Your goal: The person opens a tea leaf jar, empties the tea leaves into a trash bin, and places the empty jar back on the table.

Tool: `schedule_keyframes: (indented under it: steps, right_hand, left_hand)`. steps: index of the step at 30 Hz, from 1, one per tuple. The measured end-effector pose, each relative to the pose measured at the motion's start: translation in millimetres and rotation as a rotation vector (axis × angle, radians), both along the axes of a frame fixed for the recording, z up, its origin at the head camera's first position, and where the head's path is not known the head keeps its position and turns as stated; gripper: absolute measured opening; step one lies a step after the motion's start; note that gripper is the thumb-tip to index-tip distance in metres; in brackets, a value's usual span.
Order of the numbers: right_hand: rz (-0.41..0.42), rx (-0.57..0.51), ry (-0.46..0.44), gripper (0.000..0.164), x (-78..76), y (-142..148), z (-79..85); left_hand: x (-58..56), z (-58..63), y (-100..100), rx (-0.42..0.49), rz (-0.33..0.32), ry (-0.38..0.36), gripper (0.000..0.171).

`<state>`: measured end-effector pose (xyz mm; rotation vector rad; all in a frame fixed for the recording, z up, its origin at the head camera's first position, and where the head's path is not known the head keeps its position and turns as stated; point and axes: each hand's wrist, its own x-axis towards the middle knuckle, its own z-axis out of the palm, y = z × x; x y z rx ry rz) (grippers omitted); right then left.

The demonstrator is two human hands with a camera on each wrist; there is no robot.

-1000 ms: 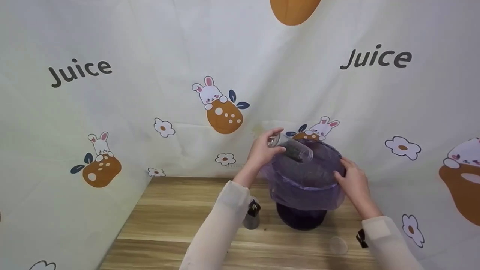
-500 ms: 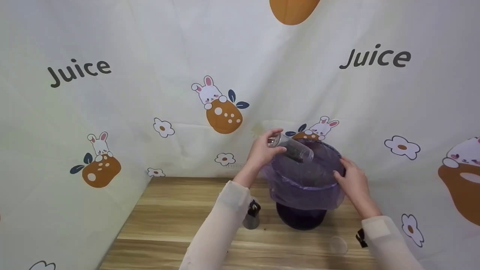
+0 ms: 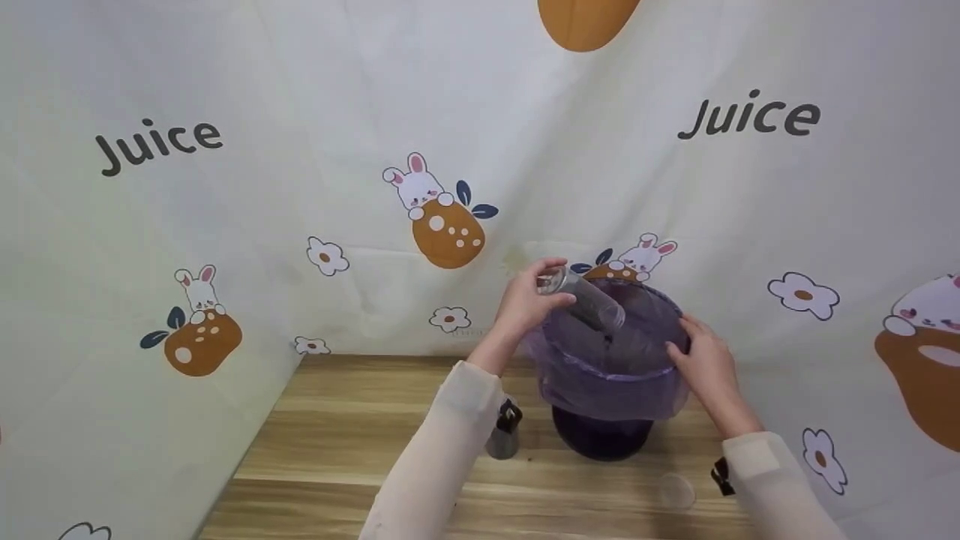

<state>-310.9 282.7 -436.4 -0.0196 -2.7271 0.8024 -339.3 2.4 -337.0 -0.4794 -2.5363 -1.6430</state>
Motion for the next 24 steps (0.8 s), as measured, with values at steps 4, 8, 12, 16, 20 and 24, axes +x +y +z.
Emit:
schedule_keyframes:
  steps: [4,8,12,16,20,24]
  right_hand:
    - [0.003,-0.005,0.004,0.055,0.6,-0.3,0.0]
    - [0.003,-0.006,0.009,0.055,0.8,-0.8,0.1]
    - [0.003,-0.009,0.011,0.055,0.6,-0.8,-0.4]
    - [0.004,-0.008,0.019,0.055,0.4,-0.6,-1.0]
    - [0.006,-0.010,0.024,0.055,0.4,-0.5,-1.2]
    - [0.006,-0.015,0.013,0.055,0.3,-0.6,-1.1]
  left_hand:
    - [-0.5,0.2,0.2,-0.012,0.000,0.013,0.055]
    - [-0.7,-0.1,0.6,-0.012,-0.004,0.019,0.055]
    - [-1.1,-1.0,0.8,-0.011,-0.003,0.018,0.055]
    - [-1.4,-1.5,0.9,-0.006,0.002,0.020,0.055]
    - [-1.3,-1.4,0.8,-0.001,0.003,0.021,0.055]
    - [-1.1,-1.7,0.9,-0.003,0.002,0.020,0.055]
